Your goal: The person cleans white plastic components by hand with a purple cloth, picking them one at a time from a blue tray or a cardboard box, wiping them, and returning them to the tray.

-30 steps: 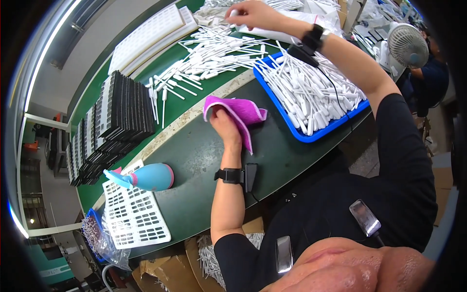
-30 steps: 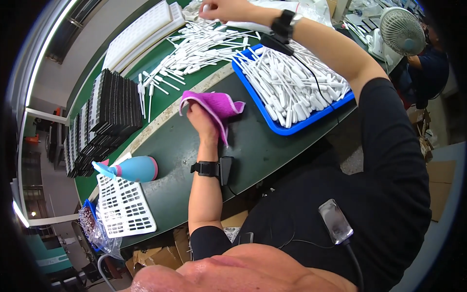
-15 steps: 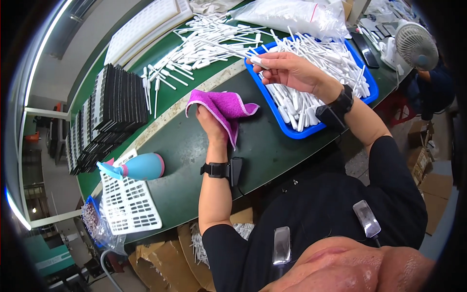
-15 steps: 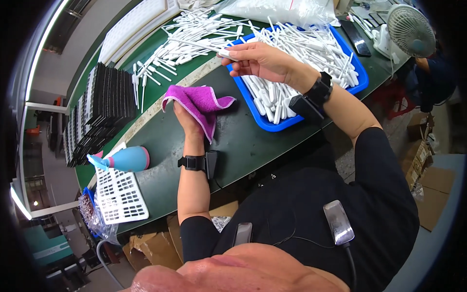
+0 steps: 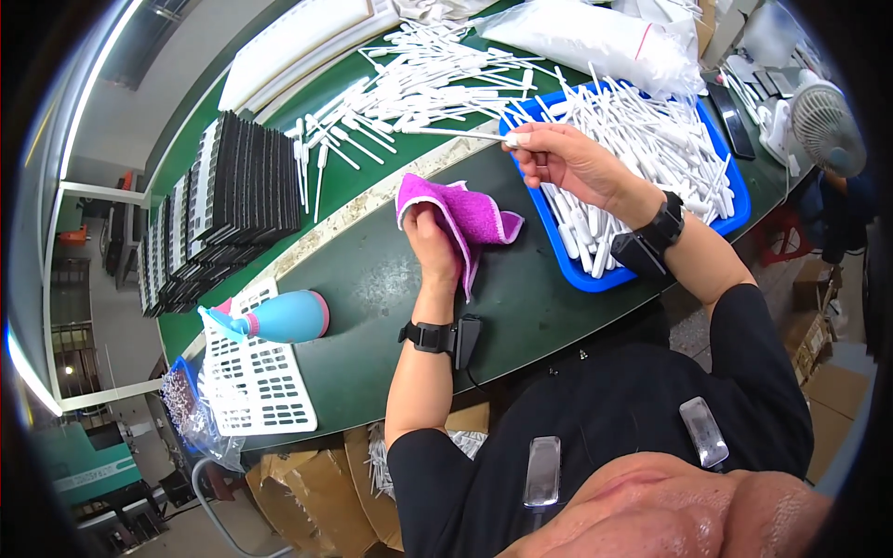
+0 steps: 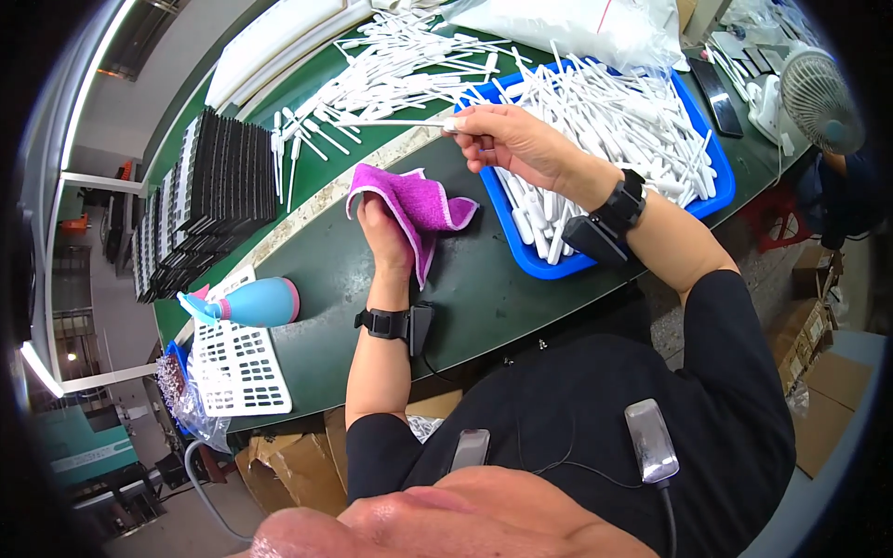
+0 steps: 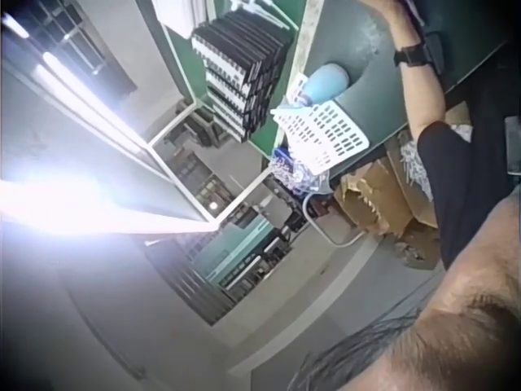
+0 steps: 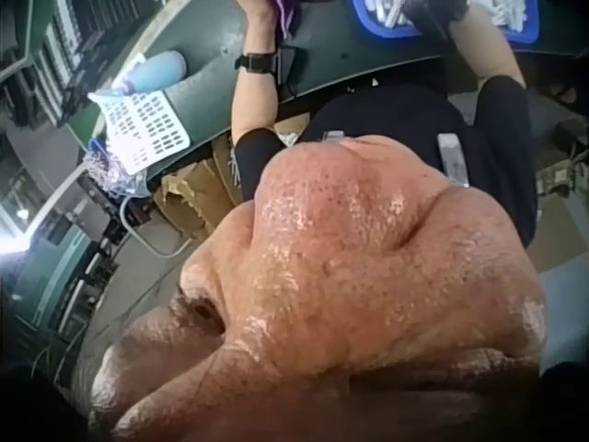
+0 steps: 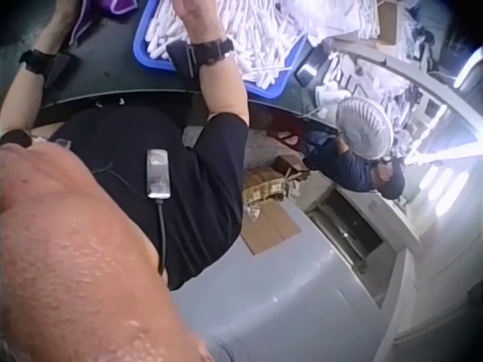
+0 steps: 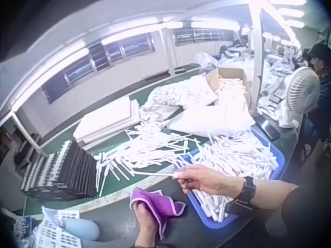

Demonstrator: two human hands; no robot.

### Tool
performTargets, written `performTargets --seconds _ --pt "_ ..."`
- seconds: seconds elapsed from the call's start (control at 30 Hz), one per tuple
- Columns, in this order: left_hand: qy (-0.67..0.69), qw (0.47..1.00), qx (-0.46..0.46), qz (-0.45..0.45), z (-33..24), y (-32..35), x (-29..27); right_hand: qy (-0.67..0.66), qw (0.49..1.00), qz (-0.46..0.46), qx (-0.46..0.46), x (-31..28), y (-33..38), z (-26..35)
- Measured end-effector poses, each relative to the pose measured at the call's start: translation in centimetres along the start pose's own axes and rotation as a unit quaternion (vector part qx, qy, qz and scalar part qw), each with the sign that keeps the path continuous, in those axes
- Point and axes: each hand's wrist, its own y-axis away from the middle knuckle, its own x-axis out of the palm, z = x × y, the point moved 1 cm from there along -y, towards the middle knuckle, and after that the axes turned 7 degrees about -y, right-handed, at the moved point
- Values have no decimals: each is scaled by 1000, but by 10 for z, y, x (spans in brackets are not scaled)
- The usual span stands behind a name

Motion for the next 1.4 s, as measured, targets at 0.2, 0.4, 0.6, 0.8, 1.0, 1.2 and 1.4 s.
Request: performTargets --seconds 0.2,0.4,0.6,0.8,1.0,1.2,1.4 --pt "-47 999 14 -19 7 -7 0 23 999 -28 -20 5 1 2" --pt "16 1000 -5 15 2 0 0 18 999 -19 -20 -8 -1 -1" --pt "8 999 31 -4 -6 12 4 38 999 -14 -5 12 3 -6" --pt "-63 996 29 63 -7 37 34 272 961 18 50 24 15 -23" --pt "126 992 -8 -6 -27 11 6 330 937 83 78 29 21 -24" --pt "67 996 59 -25 -17 21 27 560 796 40 -226 29 20 -39" --pt "93 994 35 -55 -30 9 6 637 704 55 -308 35 29 -37"
